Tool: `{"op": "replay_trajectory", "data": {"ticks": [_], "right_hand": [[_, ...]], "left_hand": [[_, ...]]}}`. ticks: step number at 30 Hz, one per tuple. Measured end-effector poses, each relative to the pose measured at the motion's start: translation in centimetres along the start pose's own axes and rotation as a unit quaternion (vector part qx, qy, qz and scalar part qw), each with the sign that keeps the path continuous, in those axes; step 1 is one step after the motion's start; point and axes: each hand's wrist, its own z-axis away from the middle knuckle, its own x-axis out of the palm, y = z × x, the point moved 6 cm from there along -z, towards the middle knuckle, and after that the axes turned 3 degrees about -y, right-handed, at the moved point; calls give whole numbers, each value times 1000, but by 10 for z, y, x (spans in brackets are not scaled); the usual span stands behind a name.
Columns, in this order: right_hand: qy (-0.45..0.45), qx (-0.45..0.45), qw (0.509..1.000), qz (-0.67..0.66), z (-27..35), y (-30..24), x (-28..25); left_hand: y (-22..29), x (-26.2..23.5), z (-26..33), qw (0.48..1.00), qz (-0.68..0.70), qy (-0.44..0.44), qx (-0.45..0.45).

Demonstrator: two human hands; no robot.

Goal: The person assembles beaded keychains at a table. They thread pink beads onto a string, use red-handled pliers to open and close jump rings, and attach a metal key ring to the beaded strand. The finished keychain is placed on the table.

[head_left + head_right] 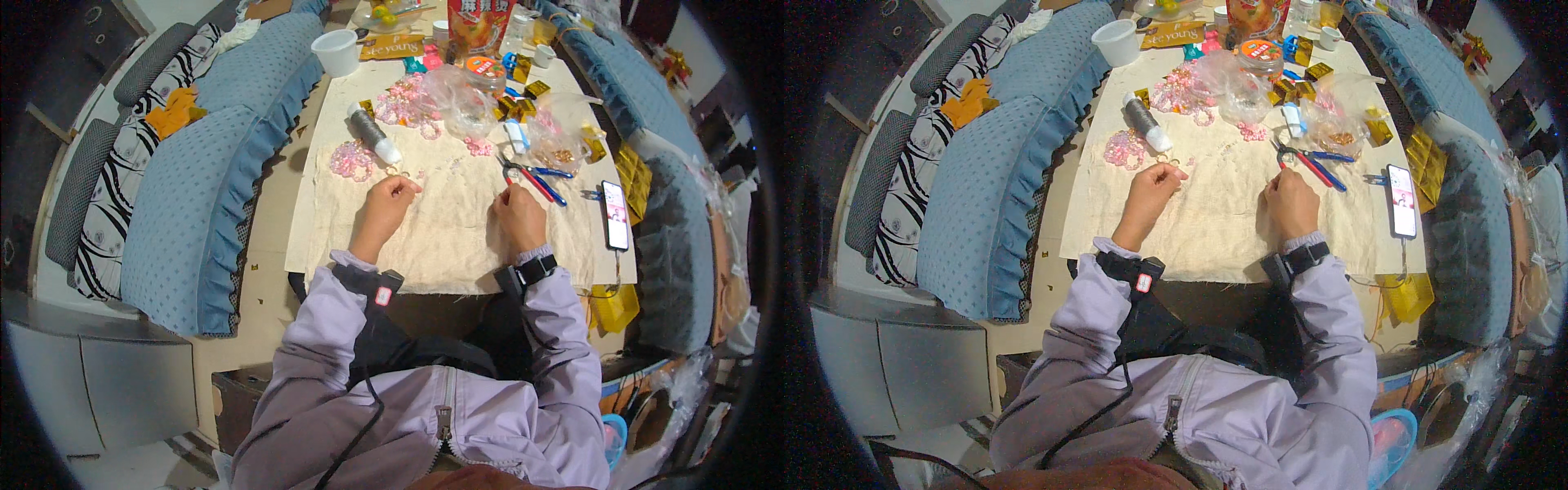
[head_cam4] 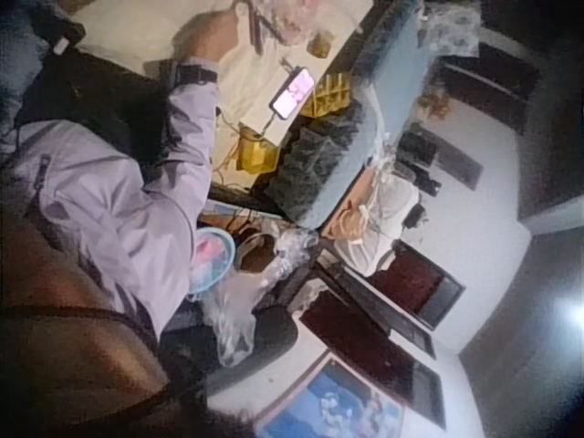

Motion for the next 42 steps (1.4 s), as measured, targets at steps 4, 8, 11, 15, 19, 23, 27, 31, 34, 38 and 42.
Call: {"op": "replay_trajectory", "data": {"ticks": [4,8,11,15,19,23,27,31,34,38,42], "right_hand": [[-3,-15,1000,-27,3,5,4],[0,13,979,-205,0,10,8],[-18,66,897,-437,-13,16,8],[-22,125,782,-610,-19,26,-7],[129,82,746,-648,-24,35,-41],[251,98,696,-666,-26,46,-63],[218,41,664,-714,-36,44,-73],[184,38,769,-611,-53,40,-61],[233,-54,822,-517,-59,19,-40],[81,3,931,-357,-51,13,2],[70,-48,983,-162,-45,10,3]], "left_hand": [[4,7,2,1000,16,-16,9],[10,15,3,999,18,-34,36],[16,16,2,998,23,-30,51],[24,15,-6,997,22,-42,67],[30,-1,-12,994,-46,-36,90],[42,-24,-19,979,-115,40,164],[37,-28,-32,994,-71,1,87],[54,6,-41,980,-60,-90,167],[51,38,-44,979,-62,-158,116],[61,45,-39,963,-133,-130,195],[48,26,-22,989,-31,-119,80]]}}
